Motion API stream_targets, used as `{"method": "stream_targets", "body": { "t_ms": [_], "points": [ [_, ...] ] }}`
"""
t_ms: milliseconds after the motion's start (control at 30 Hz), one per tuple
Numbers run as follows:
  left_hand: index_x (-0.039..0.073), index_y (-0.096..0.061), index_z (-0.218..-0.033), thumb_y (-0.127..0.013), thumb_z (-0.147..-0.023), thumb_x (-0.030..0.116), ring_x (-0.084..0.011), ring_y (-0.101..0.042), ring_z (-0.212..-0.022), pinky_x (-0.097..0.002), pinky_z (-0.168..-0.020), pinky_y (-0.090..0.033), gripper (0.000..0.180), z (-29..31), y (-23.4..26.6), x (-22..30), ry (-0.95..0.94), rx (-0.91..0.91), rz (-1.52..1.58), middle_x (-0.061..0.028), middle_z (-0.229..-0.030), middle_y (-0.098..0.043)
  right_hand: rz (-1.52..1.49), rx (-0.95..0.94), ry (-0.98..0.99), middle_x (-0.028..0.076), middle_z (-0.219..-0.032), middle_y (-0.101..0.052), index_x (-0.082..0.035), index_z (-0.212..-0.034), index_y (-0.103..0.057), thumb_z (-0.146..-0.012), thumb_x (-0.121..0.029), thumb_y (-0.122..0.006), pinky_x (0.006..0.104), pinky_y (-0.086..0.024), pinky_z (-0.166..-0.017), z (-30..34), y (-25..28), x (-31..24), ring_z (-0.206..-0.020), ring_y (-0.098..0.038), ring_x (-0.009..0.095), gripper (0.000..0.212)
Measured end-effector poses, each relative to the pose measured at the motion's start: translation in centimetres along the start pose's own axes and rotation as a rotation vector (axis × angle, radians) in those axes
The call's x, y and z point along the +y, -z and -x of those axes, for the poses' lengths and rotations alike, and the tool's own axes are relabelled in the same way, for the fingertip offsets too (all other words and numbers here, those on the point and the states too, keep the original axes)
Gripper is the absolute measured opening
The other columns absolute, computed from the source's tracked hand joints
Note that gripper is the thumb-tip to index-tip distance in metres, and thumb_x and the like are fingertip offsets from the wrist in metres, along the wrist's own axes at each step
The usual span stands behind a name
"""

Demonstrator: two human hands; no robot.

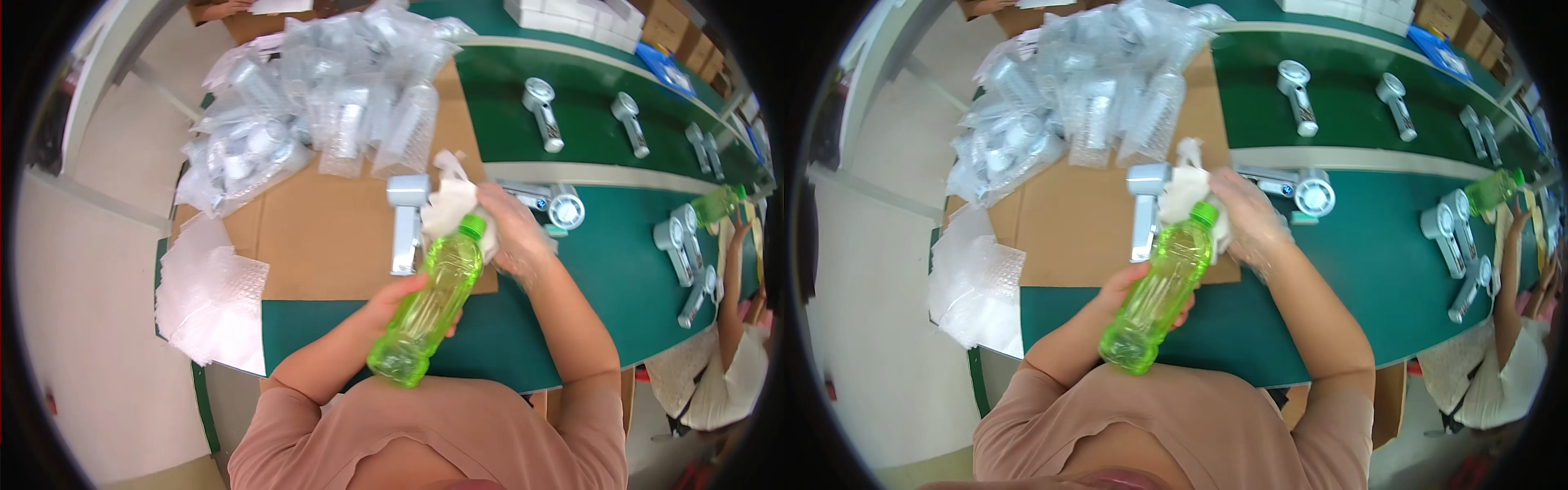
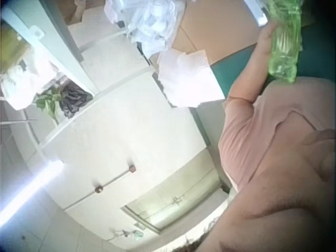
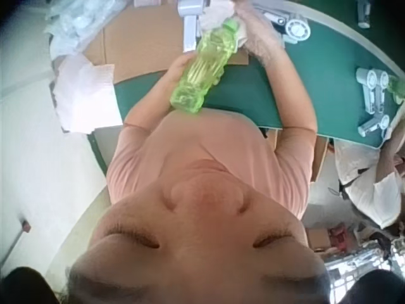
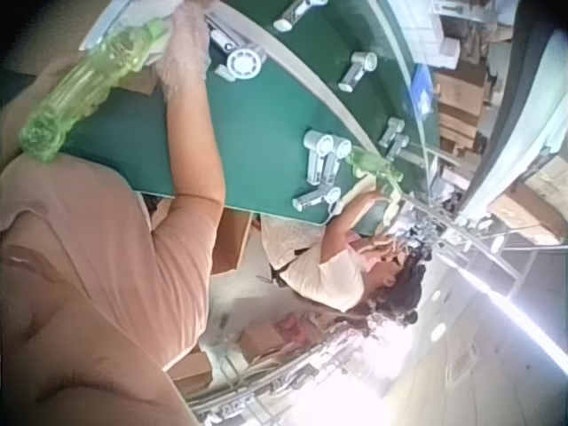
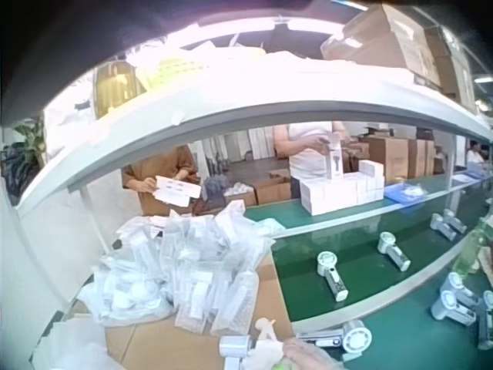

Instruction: The person wipes handheld electronic devices with a white cloth. They pick up each device from a pile of bubble-wrapped items, wipe it thoroughly, and place it on the table. The person occasionally sprays the cloth with liquid from a green bottle to continue cleaning.

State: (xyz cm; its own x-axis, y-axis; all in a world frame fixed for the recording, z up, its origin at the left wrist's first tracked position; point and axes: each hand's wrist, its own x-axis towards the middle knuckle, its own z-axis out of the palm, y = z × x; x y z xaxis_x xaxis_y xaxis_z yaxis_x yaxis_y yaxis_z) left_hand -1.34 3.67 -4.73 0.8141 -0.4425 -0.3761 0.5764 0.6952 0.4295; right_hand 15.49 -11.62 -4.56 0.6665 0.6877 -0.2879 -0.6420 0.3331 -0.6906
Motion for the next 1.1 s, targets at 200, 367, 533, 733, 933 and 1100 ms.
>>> {"method": "stream_targets", "body": {
  "t_ms": [200, 367, 533, 733, 933, 1100],
  "points": [
    [0.004, -0.054, -0.120, -0.047, -0.092, 0.058, -0.0286, -0.067, -0.078, -0.0376, -0.067, -0.056, 0.061, -1.0, 1.6, -0.7, -0.028, -0.037, 0.185, -0.0180, -0.095, -0.063, 0.022, 0.010, -0.006, 0.015, -0.121, -0.057, 0.001, -0.132, -0.044, -0.095, -0.013, -0.051, 0.0397, -0.051, -0.093, 0.5, -1.9, 0.9, -0.109, -0.059, 0.027, 0.040],
    [0.007, -0.058, -0.116, -0.049, -0.093, 0.056, -0.0262, -0.068, -0.068, -0.0359, -0.061, -0.058, 0.055, -0.3, 0.3, -0.4, -0.045, 0.065, 0.106, -0.0130, -0.086, -0.066, 0.017, 0.129, 0.004, 0.015, -0.117, -0.058, 0.002, -0.128, -0.048, -0.097, -0.012, -0.049, 0.0377, -0.052, -0.089, 0.6, -2.8, 1.1, -0.103, -0.061, 0.025, 0.034],
    [0.007, -0.057, -0.118, -0.048, -0.094, 0.055, -0.0210, -0.067, -0.074, -0.0345, -0.063, -0.058, 0.055, -0.6, 0.8, -0.9, -0.041, 0.059, 0.027, -0.0097, -0.094, -0.065, 0.147, 0.272, 0.044, 0.013, -0.115, -0.058, -0.001, -0.127, -0.050, -0.094, -0.015, -0.051, 0.0357, -0.052, -0.087, 1.4, -4.1, 0.9, -0.102, -0.061, 0.025, 0.035],
    [0.006, -0.054, -0.123, -0.051, -0.094, 0.051, -0.0184, -0.065, -0.082, -0.0342, -0.071, -0.056, 0.053, -0.1, 0.1, -0.2, -0.156, -0.073, -0.169, -0.0076, -0.099, -0.063, 0.198, 0.309, 0.171, 0.013, -0.117, -0.058, -0.001, -0.128, -0.050, -0.094, -0.016, -0.051, 0.0373, -0.051, -0.088, 1.8, -4.9, 1.4, -0.105, -0.060, 0.026, 0.038],
    [0.005, -0.045, -0.133, -0.067, -0.087, 0.028, -0.0148, -0.054, -0.103, -0.0329, -0.086, -0.047, 0.057, 6.7, 1.4, 3.0, -0.710, 0.184, -0.860, -0.0058, -0.115, -0.056, 0.029, -0.006, 0.103, 0.016, -0.132, -0.053, 0.002, -0.134, -0.043, -0.098, -0.028, -0.050, 0.0427, -0.044, -0.101, 2.6, -2.9, 0.3, -0.120, -0.053, 0.031, 0.047],
    [-0.001, -0.048, -0.121, -0.076, -0.074, 0.014, -0.0197, -0.061, -0.094, -0.0343, -0.080, -0.052, 0.057, 18.6, 3.3, 3.0, -1.041, 1.369, -0.962, -0.0107, -0.104, -0.061, -0.079, -0.053, 0.094, 0.017, -0.134, -0.052, 0.002, -0.134, -0.043, -0.099, -0.024, -0.047, 0.0417, -0.044, -0.102, 2.1, -2.2, -1.0, -0.122, -0.052, 0.031, 0.044]
  ]
}}
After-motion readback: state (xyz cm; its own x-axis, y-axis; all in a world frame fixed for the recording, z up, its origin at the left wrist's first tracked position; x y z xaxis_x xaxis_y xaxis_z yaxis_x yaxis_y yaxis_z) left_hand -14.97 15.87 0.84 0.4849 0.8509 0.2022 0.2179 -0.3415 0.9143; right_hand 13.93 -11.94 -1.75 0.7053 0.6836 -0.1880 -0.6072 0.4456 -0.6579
